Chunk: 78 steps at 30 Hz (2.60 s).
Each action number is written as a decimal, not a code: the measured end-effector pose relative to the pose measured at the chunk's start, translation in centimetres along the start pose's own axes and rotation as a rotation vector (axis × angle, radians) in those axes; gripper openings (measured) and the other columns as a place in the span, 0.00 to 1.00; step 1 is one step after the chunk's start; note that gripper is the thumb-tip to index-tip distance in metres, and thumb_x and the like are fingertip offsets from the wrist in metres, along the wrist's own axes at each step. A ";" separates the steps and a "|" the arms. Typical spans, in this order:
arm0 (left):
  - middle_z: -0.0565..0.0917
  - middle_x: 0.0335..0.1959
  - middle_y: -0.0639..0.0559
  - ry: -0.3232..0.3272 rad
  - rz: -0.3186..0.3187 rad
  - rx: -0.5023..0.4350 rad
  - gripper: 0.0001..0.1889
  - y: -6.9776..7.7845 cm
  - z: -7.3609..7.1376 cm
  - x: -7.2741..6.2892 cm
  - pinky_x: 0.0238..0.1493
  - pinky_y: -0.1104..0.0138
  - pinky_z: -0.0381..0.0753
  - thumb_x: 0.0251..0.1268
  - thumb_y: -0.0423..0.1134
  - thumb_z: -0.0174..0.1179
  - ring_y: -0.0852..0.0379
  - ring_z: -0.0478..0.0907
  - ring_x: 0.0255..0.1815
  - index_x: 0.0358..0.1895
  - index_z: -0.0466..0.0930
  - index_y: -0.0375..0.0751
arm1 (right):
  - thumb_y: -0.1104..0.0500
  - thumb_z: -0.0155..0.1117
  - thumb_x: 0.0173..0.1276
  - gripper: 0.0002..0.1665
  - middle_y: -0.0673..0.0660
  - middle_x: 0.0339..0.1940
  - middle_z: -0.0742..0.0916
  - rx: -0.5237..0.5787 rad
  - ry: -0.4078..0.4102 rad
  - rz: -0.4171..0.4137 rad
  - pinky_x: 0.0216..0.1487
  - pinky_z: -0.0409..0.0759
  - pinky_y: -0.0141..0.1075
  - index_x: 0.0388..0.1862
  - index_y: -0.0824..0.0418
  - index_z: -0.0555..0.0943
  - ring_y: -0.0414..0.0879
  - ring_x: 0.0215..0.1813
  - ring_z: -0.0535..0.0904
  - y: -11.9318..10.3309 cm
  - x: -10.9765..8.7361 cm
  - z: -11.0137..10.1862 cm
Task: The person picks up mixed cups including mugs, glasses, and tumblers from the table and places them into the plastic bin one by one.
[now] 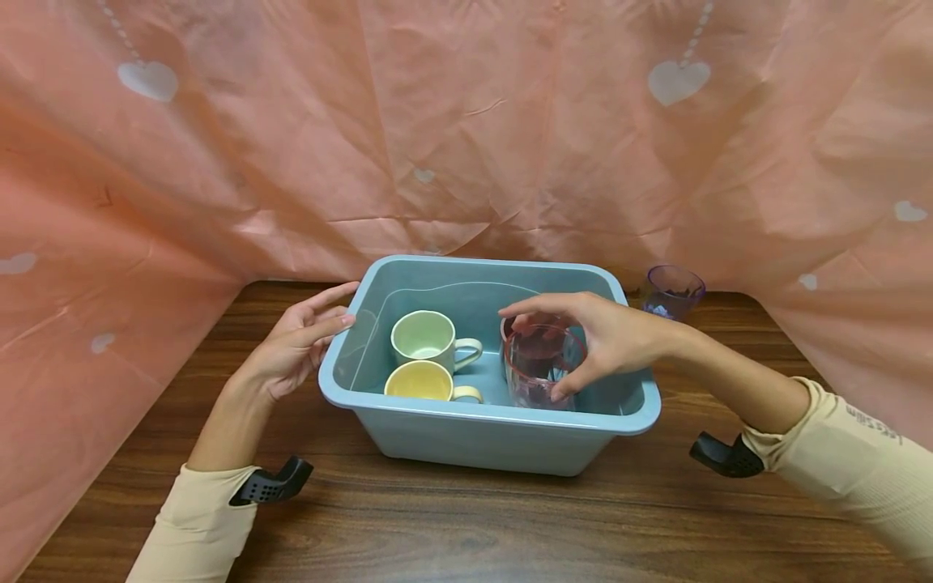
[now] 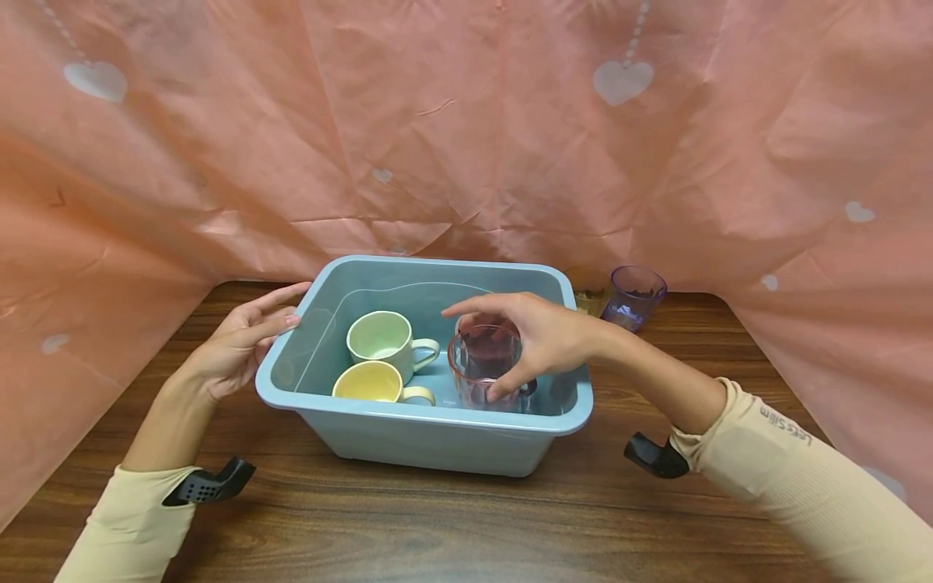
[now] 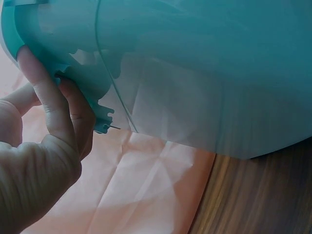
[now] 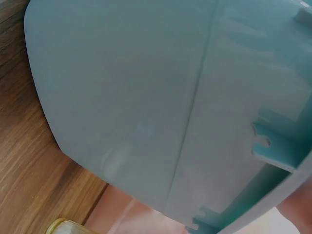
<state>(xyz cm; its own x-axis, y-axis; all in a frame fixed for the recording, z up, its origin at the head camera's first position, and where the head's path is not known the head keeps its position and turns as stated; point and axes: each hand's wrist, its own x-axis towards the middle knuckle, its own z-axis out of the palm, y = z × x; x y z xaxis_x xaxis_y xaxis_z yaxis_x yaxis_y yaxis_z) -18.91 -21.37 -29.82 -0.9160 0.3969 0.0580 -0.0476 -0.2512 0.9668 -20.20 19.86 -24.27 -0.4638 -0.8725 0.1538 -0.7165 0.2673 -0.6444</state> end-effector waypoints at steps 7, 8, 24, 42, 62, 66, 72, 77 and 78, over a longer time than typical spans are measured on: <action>0.83 0.42 0.47 0.001 0.001 0.004 0.33 0.0 0.1 0.0 0.35 0.69 0.89 0.79 0.26 0.53 0.60 0.84 0.34 0.81 0.51 0.34 | 0.52 0.89 0.51 0.55 0.56 0.63 0.82 -0.051 -0.022 0.001 0.64 0.80 0.43 0.75 0.60 0.71 0.50 0.64 0.78 0.0 0.3 0.2; 0.83 0.42 0.47 0.002 0.001 0.005 0.33 0.0 0.1 0.0 0.35 0.69 0.89 0.79 0.26 0.53 0.60 0.84 0.35 0.81 0.51 0.34 | 0.52 0.89 0.51 0.55 0.56 0.64 0.82 -0.060 -0.026 0.004 0.64 0.80 0.43 0.75 0.60 0.71 0.49 0.64 0.78 -0.1 0.3 0.2; 0.83 0.43 0.47 0.005 0.005 0.004 0.32 -0.1 0.1 -0.1 0.36 0.69 0.89 0.79 0.26 0.53 0.60 0.85 0.36 0.81 0.52 0.35 | 0.56 0.87 0.50 0.55 0.52 0.66 0.78 -0.239 -0.139 0.032 0.62 0.79 0.49 0.77 0.56 0.70 0.48 0.64 0.75 -0.9 1.1 1.2; 0.83 0.43 0.47 -0.001 -0.001 -0.002 0.32 0.0 0.2 -0.1 0.36 0.70 0.88 0.79 0.26 0.53 0.61 0.85 0.36 0.81 0.52 0.34 | 0.65 0.88 0.43 0.59 0.56 0.69 0.76 -0.293 -0.215 0.148 0.64 0.79 0.53 0.77 0.56 0.71 0.53 0.71 0.69 -1.4 1.4 2.1; 0.84 0.42 0.47 0.011 -0.005 -0.003 0.34 0.1 0.3 -0.1 0.36 0.70 0.89 0.79 0.27 0.54 0.62 0.83 0.34 0.81 0.50 0.34 | 0.66 0.85 0.46 0.56 0.54 0.70 0.76 -0.303 -0.192 0.137 0.73 0.70 0.55 0.76 0.56 0.72 0.53 0.73 0.67 -1.6 1.2 2.0; 0.84 0.42 0.47 0.013 -0.007 -0.004 0.34 0.1 0.3 -0.1 0.36 0.70 0.89 0.79 0.27 0.55 0.61 0.84 0.34 0.81 0.51 0.34 | 0.63 0.85 0.48 0.54 0.53 0.71 0.77 -0.306 -0.193 0.132 0.73 0.70 0.56 0.76 0.58 0.72 0.53 0.74 0.68 -1.4 1.0 1.9; 0.83 0.41 0.47 0.009 -0.003 0.002 0.32 0.0 0.3 -0.1 0.35 0.70 0.88 0.79 0.26 0.54 0.61 0.84 0.34 0.80 0.53 0.35 | 0.57 0.85 0.55 0.48 0.53 0.69 0.79 -0.307 -0.143 0.104 0.67 0.76 0.53 0.75 0.57 0.73 0.50 0.69 0.73 -1.3 0.5 1.5; 0.83 0.42 0.46 0.013 -0.003 0.005 0.32 0.0 0.2 -0.1 0.35 0.70 0.89 0.79 0.26 0.54 0.61 0.84 0.35 0.80 0.53 0.35 | 0.55 0.82 0.62 0.42 0.53 0.68 0.81 -0.321 -0.078 0.077 0.62 0.80 0.49 0.73 0.57 0.75 0.48 0.66 0.77 -1.3 0.1 1.0; 0.83 0.43 0.46 0.014 -0.003 0.004 0.32 0.0 0.2 -0.1 0.36 0.70 0.89 0.79 0.26 0.54 0.60 0.84 0.35 0.80 0.53 0.35 | 0.56 0.81 0.62 0.40 0.53 0.67 0.81 -0.319 -0.061 0.073 0.60 0.81 0.49 0.72 0.57 0.76 0.48 0.64 0.78 -1.3 0.0 0.9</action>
<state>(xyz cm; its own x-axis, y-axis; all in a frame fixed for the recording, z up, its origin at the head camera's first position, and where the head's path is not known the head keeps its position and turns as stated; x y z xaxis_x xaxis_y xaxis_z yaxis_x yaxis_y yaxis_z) -18.68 -21.22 -29.73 -0.9214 0.3852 0.0512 -0.0490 -0.2460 0.9680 -18.81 19.10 -24.12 -0.4944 -0.8668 0.0647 -0.8143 0.4359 -0.3833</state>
